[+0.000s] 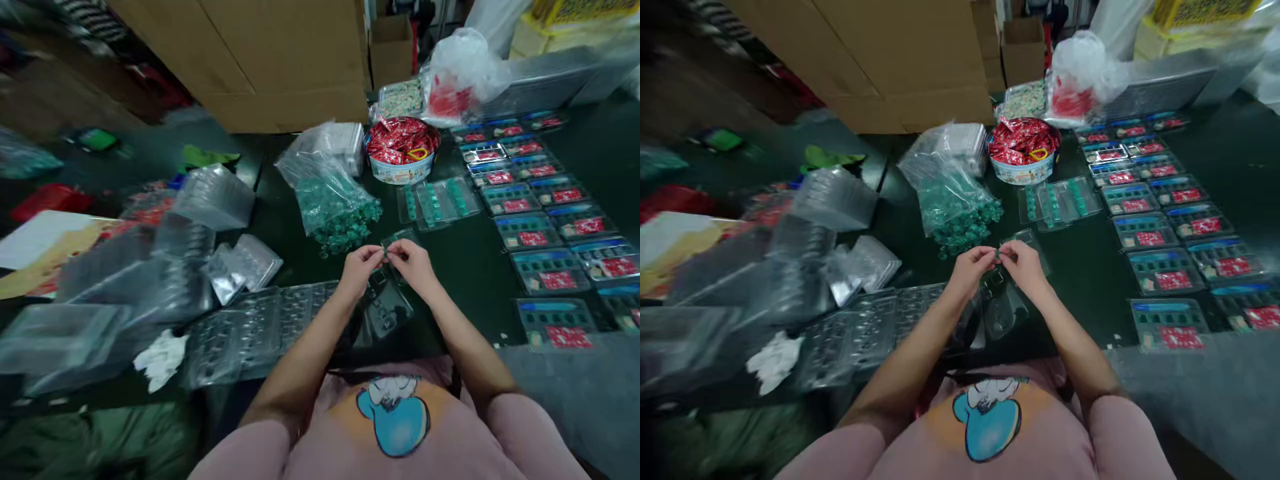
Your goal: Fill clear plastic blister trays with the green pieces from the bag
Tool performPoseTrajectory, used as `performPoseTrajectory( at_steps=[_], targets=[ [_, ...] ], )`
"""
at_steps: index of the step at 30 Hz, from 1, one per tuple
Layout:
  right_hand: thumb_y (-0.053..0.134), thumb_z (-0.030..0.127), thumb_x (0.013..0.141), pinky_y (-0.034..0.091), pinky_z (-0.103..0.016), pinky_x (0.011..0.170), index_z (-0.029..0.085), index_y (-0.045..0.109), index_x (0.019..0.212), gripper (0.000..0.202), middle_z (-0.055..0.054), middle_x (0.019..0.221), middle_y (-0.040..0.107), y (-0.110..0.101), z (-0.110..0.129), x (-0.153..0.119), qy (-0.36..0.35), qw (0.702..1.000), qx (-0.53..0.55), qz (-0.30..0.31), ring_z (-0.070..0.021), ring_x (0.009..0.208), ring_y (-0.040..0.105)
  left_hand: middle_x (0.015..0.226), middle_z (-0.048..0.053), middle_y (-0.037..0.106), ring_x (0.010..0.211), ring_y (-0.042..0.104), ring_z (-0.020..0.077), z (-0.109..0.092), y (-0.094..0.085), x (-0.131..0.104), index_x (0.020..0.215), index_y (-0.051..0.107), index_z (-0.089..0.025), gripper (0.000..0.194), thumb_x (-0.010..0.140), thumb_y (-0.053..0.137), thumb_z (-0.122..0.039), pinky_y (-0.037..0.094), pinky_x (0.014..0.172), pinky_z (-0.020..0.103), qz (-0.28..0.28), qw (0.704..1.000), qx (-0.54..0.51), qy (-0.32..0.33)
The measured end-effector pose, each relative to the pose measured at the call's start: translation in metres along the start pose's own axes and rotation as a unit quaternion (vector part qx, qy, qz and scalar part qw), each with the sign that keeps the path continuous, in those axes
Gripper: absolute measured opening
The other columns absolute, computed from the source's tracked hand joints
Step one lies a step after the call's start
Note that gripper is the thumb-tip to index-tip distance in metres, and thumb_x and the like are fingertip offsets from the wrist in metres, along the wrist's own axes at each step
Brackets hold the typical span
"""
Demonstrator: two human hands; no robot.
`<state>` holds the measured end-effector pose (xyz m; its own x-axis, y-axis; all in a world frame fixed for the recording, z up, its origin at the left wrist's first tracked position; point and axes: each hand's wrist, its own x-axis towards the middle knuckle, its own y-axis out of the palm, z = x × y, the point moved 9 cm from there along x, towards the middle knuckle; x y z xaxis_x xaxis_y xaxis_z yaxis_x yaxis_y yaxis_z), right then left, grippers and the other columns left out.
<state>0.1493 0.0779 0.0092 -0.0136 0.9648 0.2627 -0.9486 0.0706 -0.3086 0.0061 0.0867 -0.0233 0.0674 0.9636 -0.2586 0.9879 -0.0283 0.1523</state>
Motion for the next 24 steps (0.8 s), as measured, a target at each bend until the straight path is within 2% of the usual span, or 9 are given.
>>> performPoseTrajectory(
  at_steps=[4, 7, 12, 15, 19, 22, 24],
  targets=[
    [0.056, 0.016, 0.081, 0.048, -0.026, 0.067, 0.019, 0.066, 0.086, 0.012, -0.002, 0.081, 0.065, -0.004, 0.004, -0.001, -0.033, 0.999, -0.033, -0.015, -0.0141, 0.072, 0.059, 0.075, -0.001, 0.066, 0.069, 0.064, 0.0097, 0.012, 0.009, -0.002, 0.083, 0.067, -0.014, 0.039, 0.059, 0.088, -0.036, 0.050, 0.073, 0.024, 0.023, 0.993, -0.085, -0.081],
    [0.054, 0.013, 0.082, 0.048, -0.026, 0.069, 0.019, 0.066, 0.086, 0.014, -0.003, 0.085, 0.065, -0.009, 0.012, -0.006, -0.073, 0.996, -0.052, -0.019, -0.0143, 0.075, 0.059, 0.075, -0.001, 0.066, 0.068, 0.063, 0.0075, 0.023, 0.020, -0.002, 0.082, 0.065, -0.014, 0.032, 0.064, 0.086, -0.028, 0.051, 0.073, 0.021, 0.040, 0.978, -0.142, -0.147],
    [0.054, 0.013, 0.084, 0.047, -0.025, 0.069, 0.020, 0.066, 0.085, 0.013, -0.001, 0.083, 0.065, -0.027, 0.012, -0.014, -0.078, 0.995, -0.037, -0.049, -0.0129, 0.073, 0.059, 0.072, 0.000, 0.066, 0.066, 0.063, 0.0073, 0.031, 0.038, -0.001, 0.082, 0.065, -0.013, 0.024, 0.067, 0.083, -0.017, 0.049, 0.067, 0.018, 0.068, 0.971, -0.146, -0.177],
    [0.058, 0.017, 0.084, 0.046, -0.025, 0.067, 0.020, 0.066, 0.085, 0.008, 0.000, 0.080, 0.065, -0.038, 0.004, -0.014, -0.051, 0.997, -0.020, -0.046, -0.0123, 0.071, 0.059, 0.075, 0.001, 0.068, 0.069, 0.066, 0.0096, 0.027, 0.043, 0.004, 0.085, 0.068, -0.013, 0.025, 0.065, 0.082, -0.018, 0.050, 0.068, 0.020, 0.079, 0.982, -0.098, -0.139],
    [0.058, 0.023, 0.085, 0.046, -0.026, 0.069, 0.020, 0.066, 0.087, 0.009, 0.000, 0.084, 0.067, -0.067, -0.013, -0.017, -0.012, 0.998, -0.013, -0.064, -0.0128, 0.075, 0.060, 0.087, 0.005, 0.074, 0.083, 0.068, 0.0155, 0.016, 0.043, 0.012, 0.092, 0.073, -0.013, 0.026, 0.067, 0.078, -0.019, 0.052, 0.080, 0.027, 0.080, 0.996, 0.033, -0.008],
    [0.057, 0.026, 0.086, 0.045, -0.026, 0.068, 0.019, 0.066, 0.087, 0.011, 0.000, 0.083, 0.066, -0.093, -0.032, -0.025, 0.032, 0.994, -0.014, -0.106, -0.0126, 0.073, 0.058, 0.094, 0.007, 0.075, 0.087, 0.068, 0.0190, 0.021, 0.046, 0.010, 0.095, 0.075, -0.014, 0.022, 0.073, 0.071, -0.019, 0.053, 0.085, 0.032, 0.100, 0.980, 0.167, 0.051],
    [0.058, 0.028, 0.086, 0.045, -0.026, 0.067, 0.019, 0.066, 0.086, 0.012, 0.000, 0.081, 0.066, -0.102, -0.044, -0.032, 0.056, 0.991, -0.016, -0.118, -0.0124, 0.071, 0.058, 0.095, 0.007, 0.075, 0.084, 0.069, 0.0186, 0.024, 0.051, 0.005, 0.097, 0.076, -0.016, 0.021, 0.077, 0.067, -0.017, 0.054, 0.082, 0.033, 0.113, 0.955, 0.259, 0.092]
  ],
)
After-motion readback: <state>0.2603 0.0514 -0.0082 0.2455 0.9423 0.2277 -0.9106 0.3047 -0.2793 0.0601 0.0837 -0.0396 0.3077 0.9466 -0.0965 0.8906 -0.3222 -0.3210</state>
